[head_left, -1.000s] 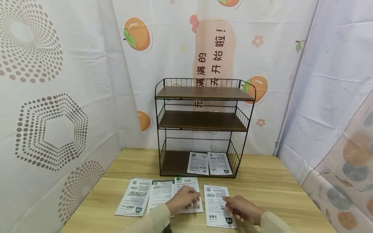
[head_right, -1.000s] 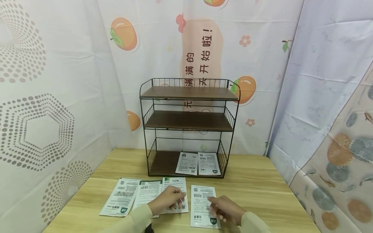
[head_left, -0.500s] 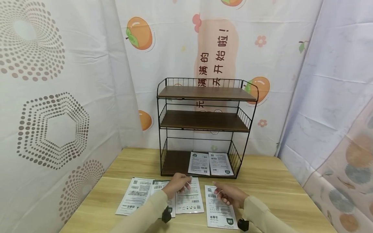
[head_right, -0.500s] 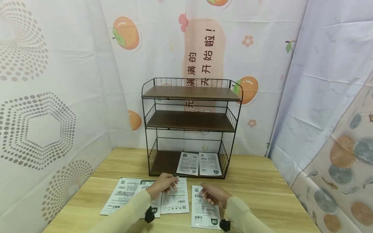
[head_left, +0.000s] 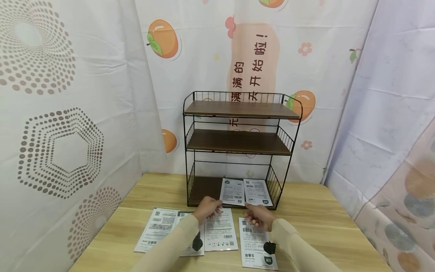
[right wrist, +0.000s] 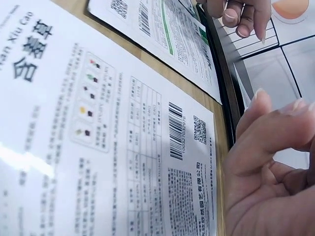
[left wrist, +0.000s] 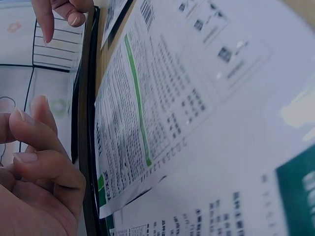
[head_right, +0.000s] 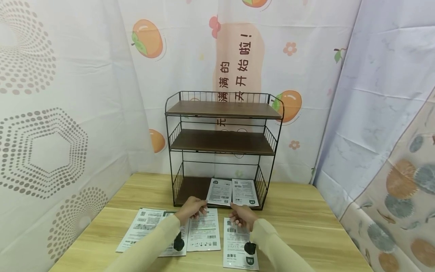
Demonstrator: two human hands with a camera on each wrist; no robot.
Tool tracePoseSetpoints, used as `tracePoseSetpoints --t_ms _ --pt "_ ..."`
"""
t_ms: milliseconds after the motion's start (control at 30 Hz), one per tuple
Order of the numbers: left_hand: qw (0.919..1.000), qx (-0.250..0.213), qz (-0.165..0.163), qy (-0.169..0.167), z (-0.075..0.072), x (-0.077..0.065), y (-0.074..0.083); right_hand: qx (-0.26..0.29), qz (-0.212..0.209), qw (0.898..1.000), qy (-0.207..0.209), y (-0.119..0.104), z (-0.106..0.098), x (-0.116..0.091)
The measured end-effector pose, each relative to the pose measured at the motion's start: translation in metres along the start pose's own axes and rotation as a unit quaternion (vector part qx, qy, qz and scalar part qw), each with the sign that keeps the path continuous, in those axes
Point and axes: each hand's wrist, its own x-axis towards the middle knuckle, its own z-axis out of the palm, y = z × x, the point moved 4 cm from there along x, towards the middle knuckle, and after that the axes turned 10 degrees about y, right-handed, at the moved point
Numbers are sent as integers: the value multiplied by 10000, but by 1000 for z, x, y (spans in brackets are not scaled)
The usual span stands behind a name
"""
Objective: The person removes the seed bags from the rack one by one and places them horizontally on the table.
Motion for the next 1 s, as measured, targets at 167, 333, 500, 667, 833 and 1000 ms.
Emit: tracePoseSetpoints --t_ms 167,333,500,667,833,1000 --pt "10000 -2 -42 41 -1 3 2 110 156 9998 87 -1 3 7" --pt "9999 -7 -108 47 -1 5 1 194 172 9996 107 -2 8 10" --pt "9998 77 -144 124 -1 8 -2 301 267 9990 196 1 14 14" --pt "9997 72 -154 156 2 12 -5 394 374 9978 386 3 21 20" --pt "9997 72 -177 155 4 16 -6 383 354 9968 602 4 24 26" --pt "9996 84 -217 165 6 21 -8 606 361 9943 800 6 24 30"
